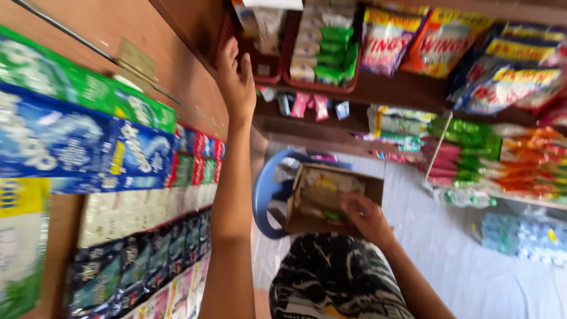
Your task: The recorder is organizing and stocking various grocery items, including canned goods and toiletries, onto store shelves from a cardboard box.
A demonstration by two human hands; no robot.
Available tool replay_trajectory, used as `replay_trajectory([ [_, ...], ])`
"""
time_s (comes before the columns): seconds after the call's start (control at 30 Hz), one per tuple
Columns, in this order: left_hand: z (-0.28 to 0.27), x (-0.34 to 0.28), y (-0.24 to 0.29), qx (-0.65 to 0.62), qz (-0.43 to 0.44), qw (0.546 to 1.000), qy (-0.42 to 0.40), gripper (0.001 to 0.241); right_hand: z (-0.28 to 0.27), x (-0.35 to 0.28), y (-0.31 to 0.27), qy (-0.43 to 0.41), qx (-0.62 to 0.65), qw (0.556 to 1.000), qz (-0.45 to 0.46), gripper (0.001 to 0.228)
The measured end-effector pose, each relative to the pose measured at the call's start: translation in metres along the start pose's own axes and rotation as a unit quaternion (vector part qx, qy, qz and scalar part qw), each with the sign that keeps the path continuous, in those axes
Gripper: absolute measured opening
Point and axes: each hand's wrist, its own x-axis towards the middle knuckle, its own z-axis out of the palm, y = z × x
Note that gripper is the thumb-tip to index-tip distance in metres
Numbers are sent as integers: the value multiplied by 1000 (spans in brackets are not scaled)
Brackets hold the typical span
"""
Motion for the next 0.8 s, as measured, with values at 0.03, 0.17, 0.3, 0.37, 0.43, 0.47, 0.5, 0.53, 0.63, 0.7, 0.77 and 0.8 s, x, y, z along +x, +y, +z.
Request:
replay_trajectory([
  [0.03, -4, -33, 14, 1, -13, 1000, -6, 39, 1, 0, 4, -2, 0, 1000, 14, 31],
  [0.17, -18, -159, 56, -80, -130, 987, -51, 23, 5, 4, 50, -18, 34, 997, 73, 22],
  [0.3, -27, -289, 53, -70, -343, 925, -144, 14, 11, 18, 89, -26, -34, 992, 118, 25],
  [0.37, -36, -325, 56, -48, -379, 908, -171, 18, 21, 26, 138, -33, -63, 986, 153, 25],
  [0.43, -41, -361, 53, -25, -416, 887, -199, 22, 30, 32, 185, -41, -90, 976, 192, 26],
  [0.47, -42, -378, 47, 11, -341, 918, -202, 27, 35, 36, 208, -44, -139, 974, 171, 25],
  [0.5, -43, -397, 43, 47, -266, 941, -204, 32, 39, 37, 232, -50, -187, 969, 151, 23],
  [0.53, -43, -407, 40, 47, -276, 937, -207, 32, 44, 38, 256, -57, -188, 967, 161, 23],
  [0.63, -42, -427, 38, 61, -322, 916, -231, 35, 57, 42, 320, -78, -135, 969, 194, 25],
  [0.7, -40, -424, 39, 73, -313, 908, -267, 39, 64, 47, 352, -123, -244, 949, 154, 31],
  [0.77, -36, -426, 40, 89, -349, 887, -289, 40, 75, 51, 404, -129, -281, 932, 189, 29],
  [0.8, -34, -426, 40, 101, -379, 866, -311, 40, 81, 52, 431, -130, -319, 913, 219, 27],
])
